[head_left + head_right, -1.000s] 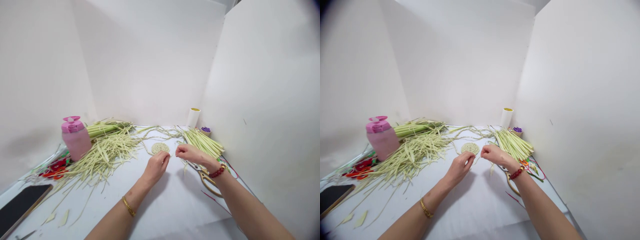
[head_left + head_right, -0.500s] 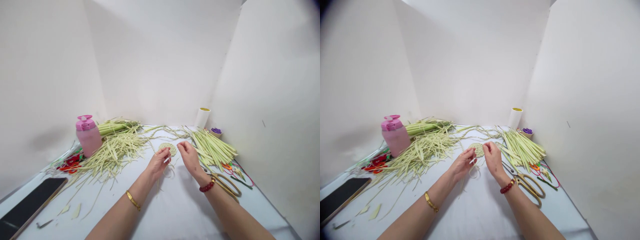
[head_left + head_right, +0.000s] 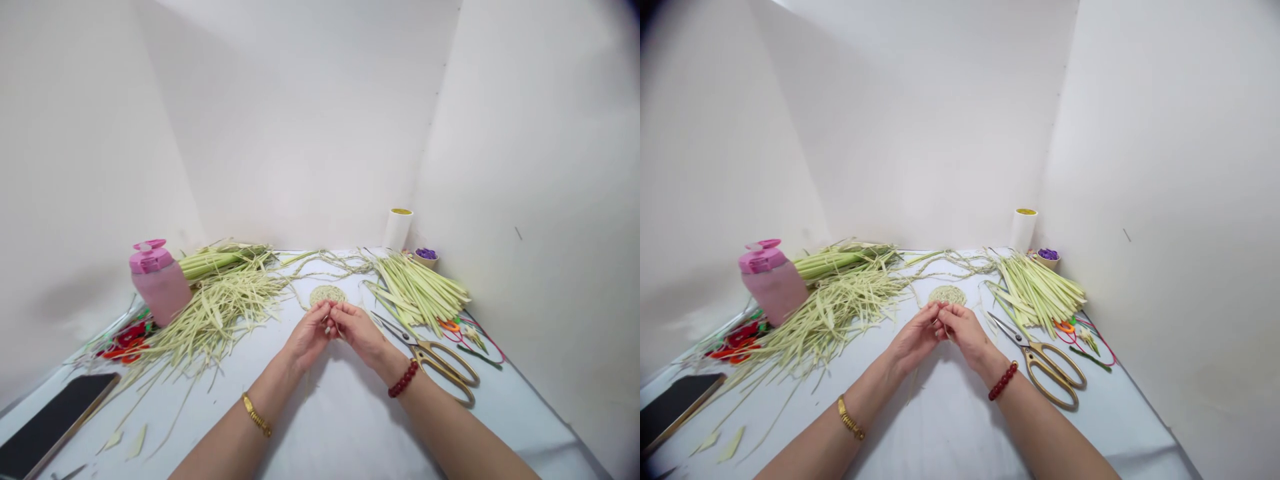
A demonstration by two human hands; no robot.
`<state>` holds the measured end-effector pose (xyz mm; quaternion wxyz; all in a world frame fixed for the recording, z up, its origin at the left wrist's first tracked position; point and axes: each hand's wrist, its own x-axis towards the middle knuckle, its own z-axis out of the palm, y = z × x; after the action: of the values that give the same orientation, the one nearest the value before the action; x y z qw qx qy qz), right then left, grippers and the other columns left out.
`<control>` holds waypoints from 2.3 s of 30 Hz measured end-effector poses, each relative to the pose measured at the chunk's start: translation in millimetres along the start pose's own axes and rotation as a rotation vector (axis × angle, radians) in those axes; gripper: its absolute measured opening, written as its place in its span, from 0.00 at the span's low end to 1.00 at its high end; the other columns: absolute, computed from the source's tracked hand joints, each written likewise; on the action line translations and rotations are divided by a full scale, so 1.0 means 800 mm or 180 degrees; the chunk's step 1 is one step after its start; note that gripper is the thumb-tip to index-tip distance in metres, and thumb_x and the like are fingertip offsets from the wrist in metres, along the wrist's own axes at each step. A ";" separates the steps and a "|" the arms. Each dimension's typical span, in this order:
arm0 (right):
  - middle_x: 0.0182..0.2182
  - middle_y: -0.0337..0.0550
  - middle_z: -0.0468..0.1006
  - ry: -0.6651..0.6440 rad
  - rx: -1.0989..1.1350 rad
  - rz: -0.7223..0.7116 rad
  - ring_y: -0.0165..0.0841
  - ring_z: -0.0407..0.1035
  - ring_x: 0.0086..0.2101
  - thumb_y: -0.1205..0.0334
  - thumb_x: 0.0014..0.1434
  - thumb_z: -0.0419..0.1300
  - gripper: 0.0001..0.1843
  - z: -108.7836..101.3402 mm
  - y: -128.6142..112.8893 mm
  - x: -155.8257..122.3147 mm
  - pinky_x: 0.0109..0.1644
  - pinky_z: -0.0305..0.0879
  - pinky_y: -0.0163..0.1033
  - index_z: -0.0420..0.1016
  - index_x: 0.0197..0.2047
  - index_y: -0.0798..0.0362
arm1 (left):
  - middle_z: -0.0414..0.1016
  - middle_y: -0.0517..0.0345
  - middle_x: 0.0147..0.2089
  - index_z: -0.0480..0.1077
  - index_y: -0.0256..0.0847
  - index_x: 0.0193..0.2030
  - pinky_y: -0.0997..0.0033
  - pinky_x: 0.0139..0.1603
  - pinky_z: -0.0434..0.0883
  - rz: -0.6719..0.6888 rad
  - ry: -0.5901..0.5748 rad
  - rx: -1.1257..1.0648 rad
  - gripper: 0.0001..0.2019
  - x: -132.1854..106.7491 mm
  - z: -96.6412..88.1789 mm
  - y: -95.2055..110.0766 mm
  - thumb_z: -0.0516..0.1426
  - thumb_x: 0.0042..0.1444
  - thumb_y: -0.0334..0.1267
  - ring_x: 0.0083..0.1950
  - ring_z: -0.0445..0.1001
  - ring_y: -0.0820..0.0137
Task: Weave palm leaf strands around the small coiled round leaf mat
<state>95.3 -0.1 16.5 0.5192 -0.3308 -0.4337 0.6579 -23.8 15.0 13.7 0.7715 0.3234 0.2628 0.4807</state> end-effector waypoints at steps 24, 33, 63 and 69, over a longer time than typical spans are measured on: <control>0.18 0.32 0.66 0.0320 -0.0982 -0.0130 0.23 0.55 0.16 0.53 0.50 0.60 0.13 -0.019 0.005 -0.016 0.21 0.51 0.32 0.67 0.27 0.54 | 0.70 0.61 0.31 0.67 0.38 0.31 0.74 0.35 0.67 0.0305 0.0368 0.0824 0.14 -0.002 0.002 0.008 0.64 0.45 0.45 0.29 0.69 0.77; 0.23 0.36 0.67 0.0565 -0.2582 -0.0736 0.29 0.59 0.25 0.62 0.54 0.54 0.07 -0.025 0.001 -0.024 0.29 0.54 0.34 0.66 0.26 0.52 | 0.66 0.63 0.26 0.67 0.38 0.28 0.73 0.36 0.68 0.0801 0.1145 0.1363 0.15 -0.001 -0.028 0.006 0.64 0.42 0.47 0.27 0.65 0.77; 0.13 0.29 0.59 0.0631 -0.2064 -0.0181 0.26 0.53 0.16 0.61 0.55 0.51 0.07 -0.032 0.015 -0.007 0.22 0.48 0.32 0.61 0.26 0.51 | 0.73 0.58 0.29 0.70 0.40 0.32 0.75 0.35 0.66 0.2951 -0.0402 0.5252 0.08 -0.022 -0.012 -0.003 0.51 0.60 0.33 0.31 0.70 0.73; 0.10 0.26 0.54 0.0119 -0.1051 0.0560 0.22 0.44 0.12 0.66 0.53 0.52 0.06 -0.032 0.007 -0.012 0.16 0.38 0.31 0.59 0.26 0.51 | 0.75 0.55 0.34 0.71 0.41 0.41 0.74 0.37 0.69 0.3755 -0.0525 0.5497 0.07 -0.023 -0.013 -0.003 0.52 0.60 0.31 0.35 0.72 0.72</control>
<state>118.2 -4.3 1.2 0.4063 -0.4603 -0.4955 0.6144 -37.4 0.2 6.9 -0.0626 0.8726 0.2638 0.4062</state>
